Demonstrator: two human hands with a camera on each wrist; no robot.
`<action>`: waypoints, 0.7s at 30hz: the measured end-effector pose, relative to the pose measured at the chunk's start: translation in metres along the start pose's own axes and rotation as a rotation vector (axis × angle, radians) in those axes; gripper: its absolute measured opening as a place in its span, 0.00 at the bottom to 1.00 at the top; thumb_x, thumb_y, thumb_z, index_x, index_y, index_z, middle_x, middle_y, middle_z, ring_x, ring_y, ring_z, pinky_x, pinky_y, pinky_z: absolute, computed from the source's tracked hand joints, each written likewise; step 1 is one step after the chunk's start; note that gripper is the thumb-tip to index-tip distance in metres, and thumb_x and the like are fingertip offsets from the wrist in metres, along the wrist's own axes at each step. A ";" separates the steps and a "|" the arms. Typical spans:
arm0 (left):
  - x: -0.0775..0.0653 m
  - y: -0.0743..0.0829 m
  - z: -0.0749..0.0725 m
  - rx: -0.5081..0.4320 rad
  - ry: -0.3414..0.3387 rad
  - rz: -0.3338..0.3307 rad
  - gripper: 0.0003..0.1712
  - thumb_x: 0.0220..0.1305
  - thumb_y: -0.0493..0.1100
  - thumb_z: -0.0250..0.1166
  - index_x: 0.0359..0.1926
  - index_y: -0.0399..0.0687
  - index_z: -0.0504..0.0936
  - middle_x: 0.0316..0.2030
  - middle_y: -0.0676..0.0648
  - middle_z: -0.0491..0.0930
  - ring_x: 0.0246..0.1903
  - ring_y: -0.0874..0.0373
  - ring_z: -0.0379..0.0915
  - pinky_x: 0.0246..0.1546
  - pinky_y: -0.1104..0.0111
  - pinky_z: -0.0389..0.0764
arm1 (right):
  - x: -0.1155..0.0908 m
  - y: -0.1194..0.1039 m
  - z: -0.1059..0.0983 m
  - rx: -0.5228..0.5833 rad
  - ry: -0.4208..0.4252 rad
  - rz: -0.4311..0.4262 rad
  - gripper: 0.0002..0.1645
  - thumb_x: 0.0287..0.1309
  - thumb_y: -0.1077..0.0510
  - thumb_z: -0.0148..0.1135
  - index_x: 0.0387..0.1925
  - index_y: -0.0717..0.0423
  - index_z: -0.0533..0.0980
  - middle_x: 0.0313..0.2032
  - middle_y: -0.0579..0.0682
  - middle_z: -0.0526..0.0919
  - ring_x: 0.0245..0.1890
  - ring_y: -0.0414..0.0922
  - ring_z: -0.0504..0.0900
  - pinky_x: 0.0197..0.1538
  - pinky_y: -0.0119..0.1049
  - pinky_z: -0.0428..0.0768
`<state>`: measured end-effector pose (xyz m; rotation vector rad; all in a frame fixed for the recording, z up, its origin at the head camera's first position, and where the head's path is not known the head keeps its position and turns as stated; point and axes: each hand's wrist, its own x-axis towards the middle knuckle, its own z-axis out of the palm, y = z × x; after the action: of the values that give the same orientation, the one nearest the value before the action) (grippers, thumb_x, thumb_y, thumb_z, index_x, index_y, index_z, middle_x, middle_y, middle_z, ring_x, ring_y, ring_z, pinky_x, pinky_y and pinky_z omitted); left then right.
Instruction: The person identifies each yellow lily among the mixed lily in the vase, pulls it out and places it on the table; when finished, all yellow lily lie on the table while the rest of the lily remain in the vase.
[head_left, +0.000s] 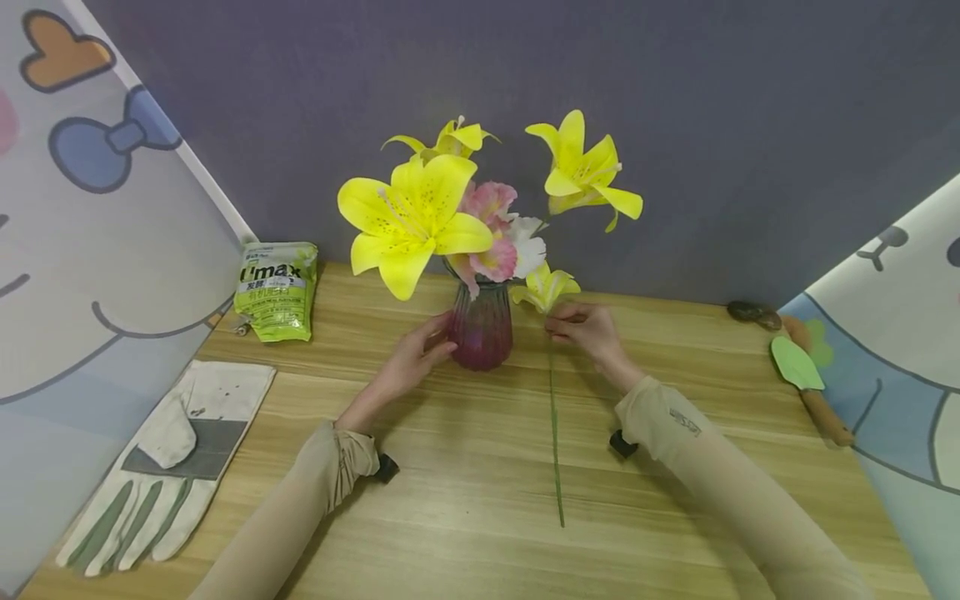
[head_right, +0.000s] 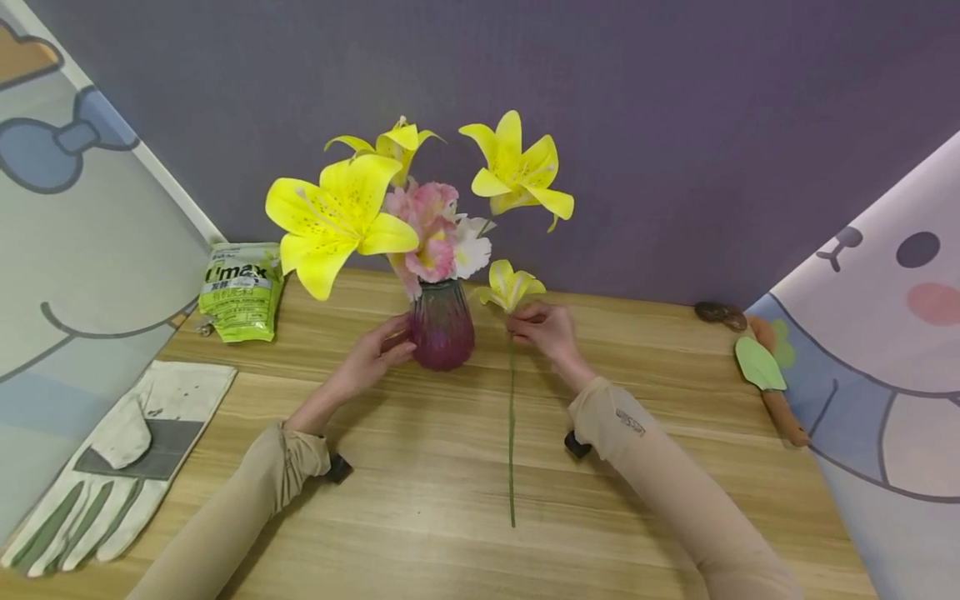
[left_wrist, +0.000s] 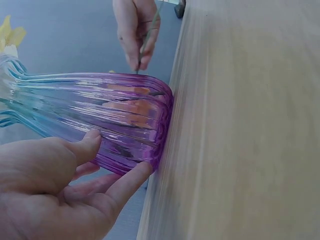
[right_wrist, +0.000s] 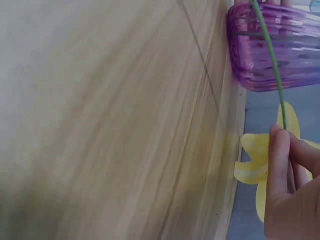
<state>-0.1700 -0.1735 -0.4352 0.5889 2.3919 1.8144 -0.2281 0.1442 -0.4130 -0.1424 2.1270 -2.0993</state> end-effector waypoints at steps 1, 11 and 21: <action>0.000 0.000 0.000 0.003 0.000 0.005 0.34 0.79 0.27 0.57 0.80 0.25 0.58 0.77 0.26 0.62 0.74 0.32 0.64 0.66 0.57 0.81 | 0.001 0.000 0.000 -0.011 -0.010 0.010 0.08 0.66 0.79 0.65 0.45 0.83 0.81 0.31 0.52 0.90 0.31 0.42 0.91 0.40 0.29 0.91; -0.002 0.001 -0.001 0.020 0.004 0.007 0.34 0.80 0.28 0.58 0.80 0.27 0.58 0.77 0.28 0.62 0.74 0.35 0.64 0.68 0.54 0.79 | 0.005 -0.004 0.003 -0.015 -0.034 0.062 0.15 0.68 0.78 0.64 0.51 0.88 0.74 0.29 0.48 0.89 0.31 0.40 0.91 0.40 0.28 0.90; -0.001 -0.001 -0.001 -0.002 -0.003 0.009 0.34 0.80 0.28 0.58 0.80 0.27 0.58 0.77 0.27 0.62 0.74 0.33 0.64 0.66 0.56 0.80 | 0.004 0.002 0.001 0.005 -0.040 0.060 0.08 0.68 0.78 0.64 0.45 0.82 0.76 0.32 0.51 0.90 0.31 0.41 0.91 0.42 0.31 0.91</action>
<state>-0.1691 -0.1747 -0.4361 0.6030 2.3891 1.8177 -0.2314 0.1422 -0.4154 -0.1171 2.0764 -2.0507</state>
